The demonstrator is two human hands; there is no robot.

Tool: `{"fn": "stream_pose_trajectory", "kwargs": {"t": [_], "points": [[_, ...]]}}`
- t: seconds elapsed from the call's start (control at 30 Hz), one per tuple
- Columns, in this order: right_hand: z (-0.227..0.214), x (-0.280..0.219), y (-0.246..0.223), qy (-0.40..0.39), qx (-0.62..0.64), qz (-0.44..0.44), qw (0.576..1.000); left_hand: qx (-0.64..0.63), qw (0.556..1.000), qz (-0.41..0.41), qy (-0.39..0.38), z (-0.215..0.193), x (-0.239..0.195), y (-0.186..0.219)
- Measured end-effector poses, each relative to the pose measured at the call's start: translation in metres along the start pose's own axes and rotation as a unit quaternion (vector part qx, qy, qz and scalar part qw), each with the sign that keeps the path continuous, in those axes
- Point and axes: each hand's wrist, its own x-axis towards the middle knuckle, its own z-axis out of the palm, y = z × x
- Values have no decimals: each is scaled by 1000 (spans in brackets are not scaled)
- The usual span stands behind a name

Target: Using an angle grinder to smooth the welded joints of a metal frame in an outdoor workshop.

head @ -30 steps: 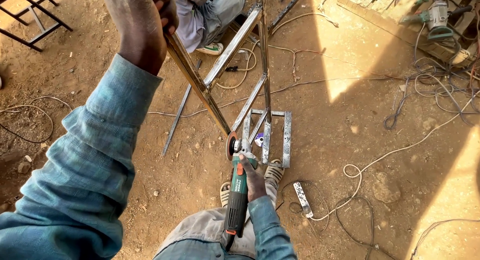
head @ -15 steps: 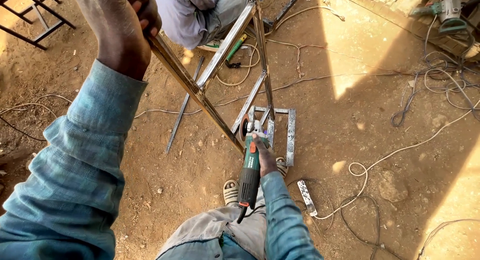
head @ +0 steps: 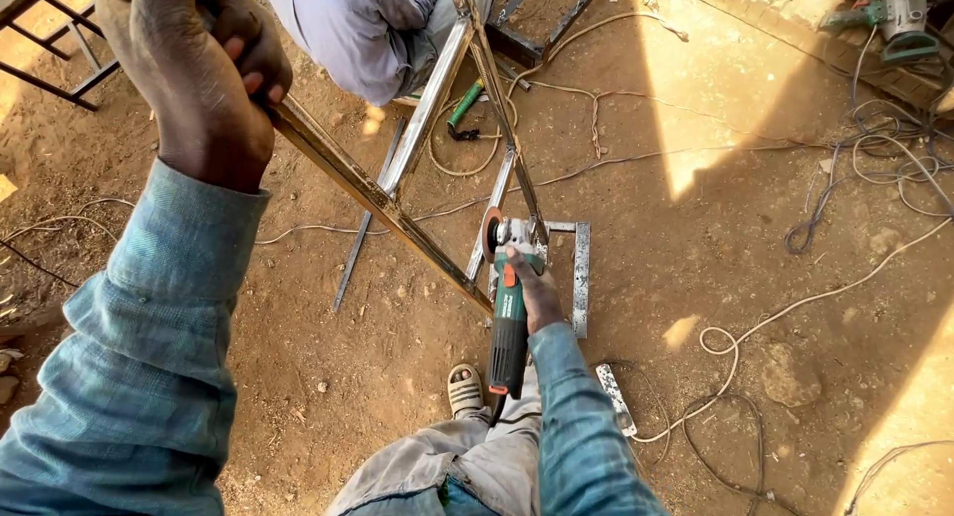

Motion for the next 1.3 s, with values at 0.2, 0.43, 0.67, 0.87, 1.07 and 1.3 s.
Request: {"fn": "stream_pose_trajectory", "kwargs": {"t": [0.2,0.43,0.67,0.87,1.07,1.3], "points": [[-12,-30,42,-22,-11,28,999,23,998,-7,54,-6,15,-4],[-16,-23,52,-48,15,61,997,42,999,-22,21,-5,13,0],[-20,41,-21,-43,-35,25,998,91,994,-8,-67,1,0,12],[-30,107,-54,33,-36,23,999,151,984,-55,-76,11,-2,20],[-34,113,-63,28,-54,28,998,169,977,-61,-111,6,-1,20],[-19,27,-20,-37,-52,1,998,187,976,-77,-78,8,3,17]]}}
